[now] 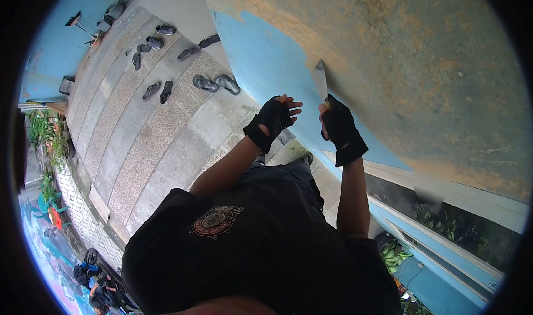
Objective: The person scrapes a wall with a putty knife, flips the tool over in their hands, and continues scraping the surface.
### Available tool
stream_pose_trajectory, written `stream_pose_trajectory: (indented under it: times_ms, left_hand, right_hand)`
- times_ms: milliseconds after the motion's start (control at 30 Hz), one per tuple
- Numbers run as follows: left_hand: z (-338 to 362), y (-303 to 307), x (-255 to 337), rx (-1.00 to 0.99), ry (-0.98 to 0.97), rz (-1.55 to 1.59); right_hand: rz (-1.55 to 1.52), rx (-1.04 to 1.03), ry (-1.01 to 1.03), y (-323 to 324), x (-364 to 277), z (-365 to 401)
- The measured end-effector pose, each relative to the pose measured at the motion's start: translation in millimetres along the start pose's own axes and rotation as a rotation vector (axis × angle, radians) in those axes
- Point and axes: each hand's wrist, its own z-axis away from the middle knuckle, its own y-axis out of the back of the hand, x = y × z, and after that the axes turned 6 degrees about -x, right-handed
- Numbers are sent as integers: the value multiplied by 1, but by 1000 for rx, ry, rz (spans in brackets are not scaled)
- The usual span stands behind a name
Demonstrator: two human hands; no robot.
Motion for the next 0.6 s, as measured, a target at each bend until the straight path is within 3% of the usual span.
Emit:
stream_pose_trajectory:
  times_ms: [67,100,133,200,267,400,467,533,600]
  left_hand:
    - [2,4,-5,312,-174,-103]
    - [0,17,-10,300,-251,-63]
    - [-1,29,-9,288,-328,-26]
    - [14,22,-1,347,-404,-6]
    - [31,22,8,328,-466,-72]
    - [57,30,19,380,-524,-146]
    - [66,29,21,374,-524,-137]
    - [67,24,21,342,-542,-151]
    - [65,16,16,321,-538,-152]
  right_hand:
    - [223,101,177,-28,-4,-46]
    - [422,149,236,-41,19,-88]
    - [417,79,162,-60,20,-99]
    - [674,-14,254,-75,17,-83]
    - [352,-130,164,-71,16,-39]
    - [97,-98,-24,-16,-24,35]
    - [168,79,-58,10,-37,30]
    - [134,-33,-11,17,-47,1]
    - [188,-3,18,-29,-51,-41]
